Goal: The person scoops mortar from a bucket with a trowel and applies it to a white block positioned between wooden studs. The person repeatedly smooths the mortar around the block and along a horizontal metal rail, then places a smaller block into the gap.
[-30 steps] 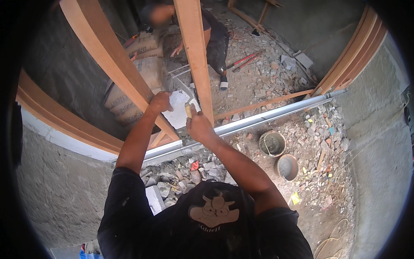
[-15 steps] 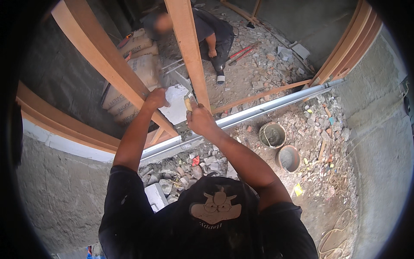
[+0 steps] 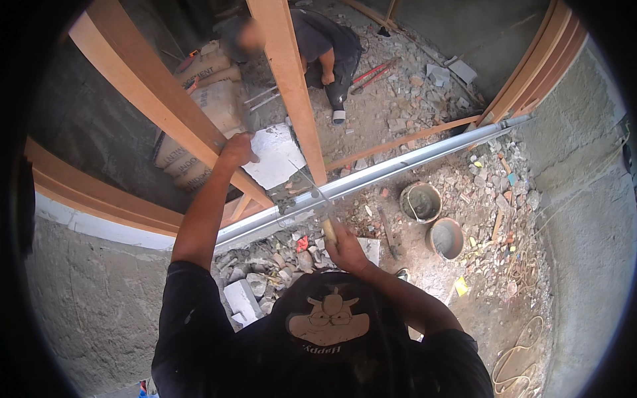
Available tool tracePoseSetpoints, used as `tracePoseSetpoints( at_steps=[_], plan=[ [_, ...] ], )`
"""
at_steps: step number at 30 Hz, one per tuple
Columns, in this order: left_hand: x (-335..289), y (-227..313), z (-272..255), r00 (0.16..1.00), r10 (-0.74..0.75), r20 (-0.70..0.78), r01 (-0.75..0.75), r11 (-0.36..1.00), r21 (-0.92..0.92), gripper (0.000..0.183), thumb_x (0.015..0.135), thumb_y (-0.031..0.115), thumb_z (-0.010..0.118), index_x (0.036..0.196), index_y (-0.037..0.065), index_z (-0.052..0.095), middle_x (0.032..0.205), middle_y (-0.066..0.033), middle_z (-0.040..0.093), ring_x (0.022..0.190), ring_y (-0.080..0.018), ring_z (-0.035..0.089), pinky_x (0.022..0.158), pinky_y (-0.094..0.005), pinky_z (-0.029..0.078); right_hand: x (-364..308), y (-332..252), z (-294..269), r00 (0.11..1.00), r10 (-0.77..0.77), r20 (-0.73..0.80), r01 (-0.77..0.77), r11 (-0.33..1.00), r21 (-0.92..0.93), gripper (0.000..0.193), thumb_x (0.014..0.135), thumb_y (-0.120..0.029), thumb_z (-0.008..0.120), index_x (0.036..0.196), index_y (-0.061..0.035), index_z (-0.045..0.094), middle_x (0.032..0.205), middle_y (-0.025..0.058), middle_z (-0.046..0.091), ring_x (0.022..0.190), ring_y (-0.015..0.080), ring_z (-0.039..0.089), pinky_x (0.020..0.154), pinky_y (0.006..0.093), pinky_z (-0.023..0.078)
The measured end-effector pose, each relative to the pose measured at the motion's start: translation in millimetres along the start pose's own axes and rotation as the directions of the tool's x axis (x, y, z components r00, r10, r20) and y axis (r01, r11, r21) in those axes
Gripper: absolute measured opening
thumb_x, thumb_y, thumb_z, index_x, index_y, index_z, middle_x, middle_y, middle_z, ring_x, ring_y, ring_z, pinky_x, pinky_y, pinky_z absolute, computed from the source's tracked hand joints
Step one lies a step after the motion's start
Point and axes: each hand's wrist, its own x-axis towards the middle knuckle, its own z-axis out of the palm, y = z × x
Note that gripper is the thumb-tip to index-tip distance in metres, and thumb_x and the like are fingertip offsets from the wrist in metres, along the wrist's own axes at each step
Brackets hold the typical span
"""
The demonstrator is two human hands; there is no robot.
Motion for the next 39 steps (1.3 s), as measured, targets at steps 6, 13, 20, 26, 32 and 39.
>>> tracePoseSetpoints(
  at_steps=[6, 13, 20, 26, 32, 39],
  plan=[
    [3.1, -5.8, 5.9, 1.000, 0.011, -0.009, -0.011, 1.000, 0.004, 0.080, 0.059, 0.016, 0.088, 0.130, -0.002, 0.056, 0.124, -0.0232, 0.062, 0.117, -0.0348, 0.059, 0.100, -0.0397, 0.049, -0.7, 63.5, 48.0, 0.903, 0.377, 0.205, -0.330, 0.915, -0.232, 0.062, 0.088, -0.017, 0.056, 0.143, 0.0019, 0.036, 0.114, 0.0329, 0.057, 0.094, 0.0498, 0.063, 0.082, 0.0542, 0.052],
    [1.8, -6.0, 2.3, 1.000, 0.019, -0.006, -0.019, 1.000, -0.013, 0.087, 0.061, 0.015, 0.088, 0.135, -0.006, 0.049, 0.127, -0.0272, 0.059, 0.119, -0.0365, 0.058, 0.102, -0.0388, 0.047, 45.4, 53.5, 85.0, 0.844, 0.510, 0.167, -0.437, 0.834, -0.337, 0.061, 0.088, -0.009, 0.047, 0.145, 0.0024, 0.030, 0.118, 0.0304, 0.053, 0.096, 0.0462, 0.065, 0.081, 0.0503, 0.055],
    [1.4, -7.4, 1.9, 0.999, 0.041, -0.016, -0.041, 0.999, -0.021, 0.089, 0.060, 0.014, 0.089, 0.137, -0.007, 0.047, 0.127, -0.0276, 0.059, 0.120, -0.0369, 0.058, 0.103, -0.0394, 0.047, 46.5, 47.5, 85.5, 0.825, 0.539, 0.169, -0.483, 0.829, -0.282, 0.064, 0.087, -0.009, 0.049, 0.147, 0.0024, 0.028, 0.119, 0.0319, 0.054, 0.098, 0.0464, 0.064, 0.084, 0.0512, 0.053],
    [0.3, -1.4, 2.0, 0.999, 0.043, -0.031, -0.042, 0.998, 0.046, 0.084, 0.064, 0.021, 0.086, 0.135, -0.006, 0.050, 0.125, -0.0263, 0.060, 0.118, -0.0371, 0.058, 0.102, -0.0395, 0.047, 8.7, 35.2, 39.1, 0.895, 0.393, 0.212, -0.377, 0.919, -0.116, 0.071, 0.085, -0.018, 0.058, 0.147, 0.0016, 0.029, 0.114, 0.0343, 0.056, 0.097, 0.0475, 0.063, 0.086, 0.0532, 0.051],
    [2.2, -12.1, 13.3, 1.000, 0.018, -0.019, -0.019, 0.999, -0.042, 0.084, 0.064, 0.020, 0.085, 0.136, -0.003, 0.050, 0.131, -0.0233, 0.057, 0.123, -0.0356, 0.054, 0.105, -0.0392, 0.044, 50.8, -27.1, -14.8, 0.985, 0.125, 0.122, -0.109, 0.985, -0.134, 0.066, 0.088, -0.014, 0.055, 0.146, 0.0021, 0.030, 0.116, 0.0343, 0.053, 0.096, 0.0498, 0.060, 0.086, 0.0536, 0.050],
    [-0.8, -14.7, 16.2, 0.998, 0.033, -0.053, -0.035, 0.998, -0.043, 0.078, 0.065, 0.021, 0.085, 0.133, 0.001, 0.054, 0.127, -0.0219, 0.060, 0.121, -0.0337, 0.056, 0.102, -0.0402, 0.047, 135.0, -53.9, 3.0, 0.988, 0.090, 0.126, -0.064, 0.979, -0.194, 0.067, 0.089, -0.015, 0.055, 0.147, 0.0060, 0.029, 0.118, 0.0372, 0.052, 0.101, 0.0515, 0.058, 0.091, 0.0515, 0.048]
  ],
)
